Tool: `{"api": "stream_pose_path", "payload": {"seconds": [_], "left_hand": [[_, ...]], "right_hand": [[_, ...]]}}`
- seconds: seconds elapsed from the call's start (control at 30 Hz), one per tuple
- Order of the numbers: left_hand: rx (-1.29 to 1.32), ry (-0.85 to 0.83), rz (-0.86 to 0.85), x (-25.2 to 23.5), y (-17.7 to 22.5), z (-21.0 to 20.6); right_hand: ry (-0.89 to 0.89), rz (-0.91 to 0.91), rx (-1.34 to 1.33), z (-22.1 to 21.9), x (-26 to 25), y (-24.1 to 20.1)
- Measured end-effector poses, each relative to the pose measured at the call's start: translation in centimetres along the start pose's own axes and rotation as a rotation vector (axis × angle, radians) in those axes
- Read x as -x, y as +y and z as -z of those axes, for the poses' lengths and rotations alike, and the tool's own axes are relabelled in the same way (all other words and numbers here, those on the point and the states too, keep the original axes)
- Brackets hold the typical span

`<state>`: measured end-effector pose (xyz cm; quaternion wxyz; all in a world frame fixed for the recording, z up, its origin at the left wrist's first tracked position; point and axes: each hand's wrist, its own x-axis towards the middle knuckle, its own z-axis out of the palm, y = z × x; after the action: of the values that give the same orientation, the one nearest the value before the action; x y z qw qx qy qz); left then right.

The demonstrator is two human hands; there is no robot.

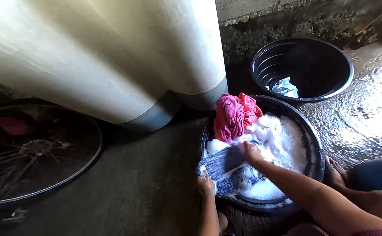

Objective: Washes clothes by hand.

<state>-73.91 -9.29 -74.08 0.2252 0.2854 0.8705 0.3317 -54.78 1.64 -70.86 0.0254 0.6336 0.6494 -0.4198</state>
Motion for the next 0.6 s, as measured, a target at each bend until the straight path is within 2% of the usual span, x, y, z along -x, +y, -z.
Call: {"api": "stream_pose_path", "payload": {"seconds": [0.1,0.17,0.2,0.27,0.33,0.4,0.47,0.5,0.6], "left_hand": [[-0.036,-0.04,-0.044,0.2,-0.4,0.0],[-0.138,-0.085,-0.016,-0.1,-0.5,0.1],[-0.066,-0.051,-0.004,-0.3,-0.5,0.0],[-0.01,-0.025,0.056,-0.1,0.0,0.0],[-0.021,-0.024,0.067,-0.1,0.4,0.2],[-0.021,-0.016,0.05,0.0,0.3,0.2],[0.007,0.003,0.032,0.0,0.3,0.1],[0.018,0.013,0.022,-0.1,0.3,0.0],[0.09,0.015,-0.006,-0.1,0.4,0.0]], "right_hand": [[-0.189,0.301,-0.102,-3.1,3.7,-6.8],[-0.279,0.356,-0.108,-5.4,3.7,-8.2],[-0.282,0.323,-0.099,-6.1,2.8,-7.4],[-0.214,0.193,-0.025,-6.0,0.5,-2.9],[-0.084,0.049,0.049,-4.1,-1.7,2.3],[0.014,-0.094,0.097,-1.5,-2.7,5.5],[0.056,-0.177,0.106,0.4,-2.4,5.4],[0.054,-0.16,0.066,0.9,-1.6,4.0],[-0.066,0.082,-0.06,-0.4,2.0,-2.6]]}}
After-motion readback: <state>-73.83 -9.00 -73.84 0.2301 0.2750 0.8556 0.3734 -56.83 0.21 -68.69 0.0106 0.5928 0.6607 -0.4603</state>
